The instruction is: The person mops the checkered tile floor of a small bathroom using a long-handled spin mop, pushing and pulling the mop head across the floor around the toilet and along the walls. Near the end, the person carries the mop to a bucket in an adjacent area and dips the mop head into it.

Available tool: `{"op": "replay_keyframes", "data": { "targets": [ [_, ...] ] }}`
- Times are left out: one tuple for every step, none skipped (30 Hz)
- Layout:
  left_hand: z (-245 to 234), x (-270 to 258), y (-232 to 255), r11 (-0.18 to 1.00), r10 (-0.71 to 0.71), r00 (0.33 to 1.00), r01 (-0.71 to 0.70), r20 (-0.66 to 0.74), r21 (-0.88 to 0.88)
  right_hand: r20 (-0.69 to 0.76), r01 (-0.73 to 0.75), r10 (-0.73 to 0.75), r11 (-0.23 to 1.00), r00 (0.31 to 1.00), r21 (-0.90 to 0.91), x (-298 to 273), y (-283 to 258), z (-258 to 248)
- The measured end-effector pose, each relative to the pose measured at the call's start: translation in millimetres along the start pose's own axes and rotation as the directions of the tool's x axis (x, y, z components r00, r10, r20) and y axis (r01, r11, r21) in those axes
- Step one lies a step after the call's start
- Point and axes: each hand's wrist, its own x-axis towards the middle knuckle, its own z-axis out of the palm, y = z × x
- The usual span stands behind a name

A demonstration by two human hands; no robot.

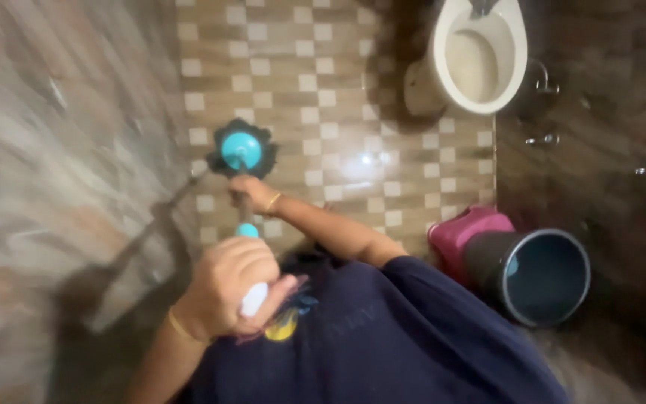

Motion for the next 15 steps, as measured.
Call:
{"op": "replay_keyframes", "data": {
  "targets": [
    [3,12,0,1.0,-0.004,1.0,0.004,-0.007,0.007,0.008,0.006,-0.006,1.0,1.0,0.002,3,1,-13],
    [5,22,0,0.999,-0.039,0.997,0.04,0.068,-0.014,0.047,0.013,-0.013,1.0,0.999,-0.002,5,2,-23],
    [6,31,0,0.996,-0.072,0.987,0.078,0.143,-0.032,0.085,0.021,-0.02,1.0,0.996,-0.005,7,2,-33],
    [5,39,-3,0.997,-0.066,0.988,0.071,0.138,-0.028,0.087,0.027,-0.026,1.0,0.996,-0.012,10,-2,-43],
    [4,48,-4,0.994,-0.102,0.977,0.109,0.19,-0.026,0.109,0.025,-0.024,1.0,0.994,-0.005,11,-6,-53],
    [6,58,-2,0.989,-0.138,0.961,0.146,0.238,-0.018,0.133,0.027,-0.027,1.0,0.991,0.002,10,-12,-67],
    [7,64,-2,0.99,-0.134,0.964,0.14,0.231,-0.011,0.137,0.037,-0.036,0.999,0.99,-0.004,5,-10,-74],
    [6,69,-4,0.984,-0.163,0.956,0.177,0.243,-0.036,0.112,0.096,-0.088,0.993,0.99,-0.065,4,-6,-80],
    [4,72,-5,0.975,-0.192,0.947,0.214,0.257,-0.061,0.09,0.153,-0.142,0.98,0.986,-0.127,3,-3,-85],
    [2,72,-10,0.977,-0.186,0.949,0.206,0.254,-0.056,0.089,0.161,-0.15,0.978,0.985,-0.133,-1,-6,-96],
    [1,72,-14,0.968,-0.162,0.953,0.204,0.255,-0.148,0.124,0.111,-0.096,0.986,0.988,-0.121,-5,-10,-108],
    [0,73,-21,0.951,-0.133,0.958,0.196,0.255,-0.241,0.158,0.059,-0.041,0.992,0.987,-0.114,-9,-11,-121],
    [2,78,-31,0.953,-0.123,0.96,0.185,0.253,-0.238,0.155,0.065,-0.046,0.99,0.987,-0.124,-23,6,-128],
    [4,79,-40,0.932,-0.078,0.965,0.159,0.25,-0.325,0.109,0.024,-0.007,0.987,0.994,-0.159,-40,22,-130],
    [5,80,-50,0.903,-0.032,0.97,0.132,0.243,-0.409,0.061,-0.018,0.031,0.981,0.998,-0.193,-56,38,-132]
  ]
}}
